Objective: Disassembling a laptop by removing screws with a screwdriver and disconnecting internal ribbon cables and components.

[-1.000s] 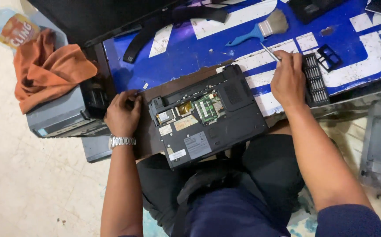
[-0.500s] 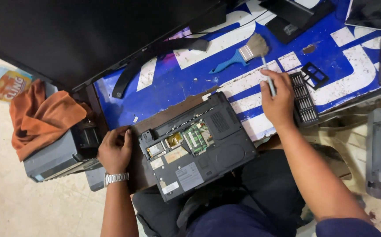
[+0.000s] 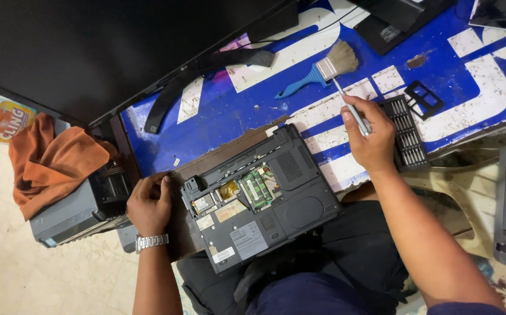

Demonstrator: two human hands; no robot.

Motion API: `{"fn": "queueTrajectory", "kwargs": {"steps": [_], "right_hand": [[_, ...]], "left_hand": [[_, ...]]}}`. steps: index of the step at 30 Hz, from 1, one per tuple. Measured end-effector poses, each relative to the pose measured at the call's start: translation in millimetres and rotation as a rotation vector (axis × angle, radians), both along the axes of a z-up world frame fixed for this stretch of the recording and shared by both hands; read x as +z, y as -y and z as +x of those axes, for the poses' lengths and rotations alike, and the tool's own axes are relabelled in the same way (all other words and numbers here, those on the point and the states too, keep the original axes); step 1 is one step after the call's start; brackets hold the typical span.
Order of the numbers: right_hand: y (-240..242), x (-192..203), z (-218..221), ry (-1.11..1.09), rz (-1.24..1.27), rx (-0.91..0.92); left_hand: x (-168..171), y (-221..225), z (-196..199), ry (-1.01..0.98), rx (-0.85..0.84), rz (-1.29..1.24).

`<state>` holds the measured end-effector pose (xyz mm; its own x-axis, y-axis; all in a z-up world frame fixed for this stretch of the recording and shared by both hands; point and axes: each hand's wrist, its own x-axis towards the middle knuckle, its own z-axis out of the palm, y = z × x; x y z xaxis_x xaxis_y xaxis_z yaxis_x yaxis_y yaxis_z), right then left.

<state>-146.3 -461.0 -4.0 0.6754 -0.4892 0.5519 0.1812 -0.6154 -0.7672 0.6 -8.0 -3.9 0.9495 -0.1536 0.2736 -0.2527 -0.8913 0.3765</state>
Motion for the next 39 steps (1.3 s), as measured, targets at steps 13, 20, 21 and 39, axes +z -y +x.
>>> {"fn": "queueTrajectory", "kwargs": {"steps": [13, 20, 21, 39], "right_hand": [[-4, -3, -2, -0.082, 0.103, 0.006], [4, -17, -7, 0.075, 0.136, -0.087], [7, -17, -8, 0.112, 0.182, -0.123], [54, 93, -50, -0.378, 0.575, -0.243]], "left_hand": [[4, 3, -2, 0.038, -0.008, -0.007], [3, 0, -2, 0.017, -0.010, -0.018], [4, 2, -1, 0.024, -0.012, -0.010], [9, 2, -3, -0.042, 0.003, -0.091]]}}
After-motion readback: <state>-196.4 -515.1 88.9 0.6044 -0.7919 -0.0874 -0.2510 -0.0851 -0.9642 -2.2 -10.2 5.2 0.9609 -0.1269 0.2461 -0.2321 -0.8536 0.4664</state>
